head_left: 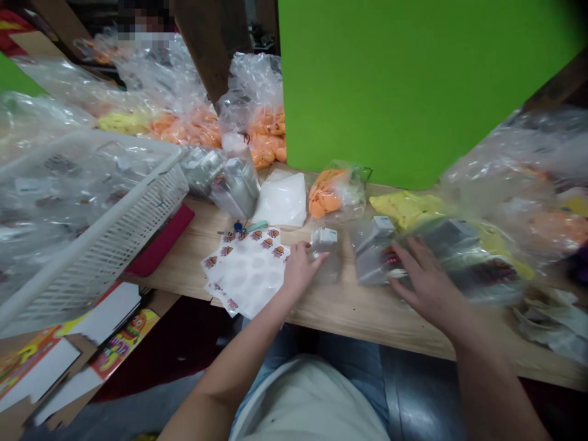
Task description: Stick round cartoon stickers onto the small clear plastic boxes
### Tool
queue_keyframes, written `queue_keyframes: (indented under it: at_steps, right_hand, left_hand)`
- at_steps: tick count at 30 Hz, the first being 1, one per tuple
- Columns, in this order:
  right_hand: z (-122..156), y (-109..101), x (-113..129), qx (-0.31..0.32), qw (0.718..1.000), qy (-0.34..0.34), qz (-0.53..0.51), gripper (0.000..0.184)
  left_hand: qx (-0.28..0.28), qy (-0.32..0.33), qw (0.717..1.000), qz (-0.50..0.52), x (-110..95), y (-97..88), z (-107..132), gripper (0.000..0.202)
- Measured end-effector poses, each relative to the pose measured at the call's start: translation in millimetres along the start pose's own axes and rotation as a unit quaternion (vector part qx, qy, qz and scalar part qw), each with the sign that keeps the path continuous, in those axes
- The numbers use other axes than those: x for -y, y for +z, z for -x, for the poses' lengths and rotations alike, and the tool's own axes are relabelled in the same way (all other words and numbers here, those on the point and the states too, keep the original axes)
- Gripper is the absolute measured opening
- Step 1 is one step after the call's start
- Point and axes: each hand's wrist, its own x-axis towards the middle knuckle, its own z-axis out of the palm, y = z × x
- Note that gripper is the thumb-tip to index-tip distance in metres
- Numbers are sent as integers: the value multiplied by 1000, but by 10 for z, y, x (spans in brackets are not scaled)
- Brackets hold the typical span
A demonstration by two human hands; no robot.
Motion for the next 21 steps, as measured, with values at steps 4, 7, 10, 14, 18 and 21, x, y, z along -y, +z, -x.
queue_keyframes:
  at_steps: [4, 7, 10, 14, 18, 21]
  right_hand:
    - [-227, 235, 615, 6, 997, -58, -59, 49]
    - [-296, 689, 932, 60, 996, -36, -49, 41]
    - [-256, 984, 1062, 64, 997, -18, -39, 45]
    - [-455, 1035, 1301, 28, 994, 0, -109, 47]
    - [-1047, 1318, 1716, 65, 969, 47, -234, 40]
    - [-1350, 1633, 1893, 77, 942, 84, -315, 44]
  left_hand:
    - [-20, 32, 999, 5, 130, -123, 75, 42]
    - [-73, 18, 995, -59, 472, -468, 58, 26]
    - [-100, -78, 975, -181, 890, -946, -54, 29]
    - [-27, -173, 961, -216, 1195, -1362, -286, 45]
    - [91, -157, 978, -103, 1151, -1479, -415, 38]
    - [172, -116, 978, -22, 1069, -1585, -332, 34]
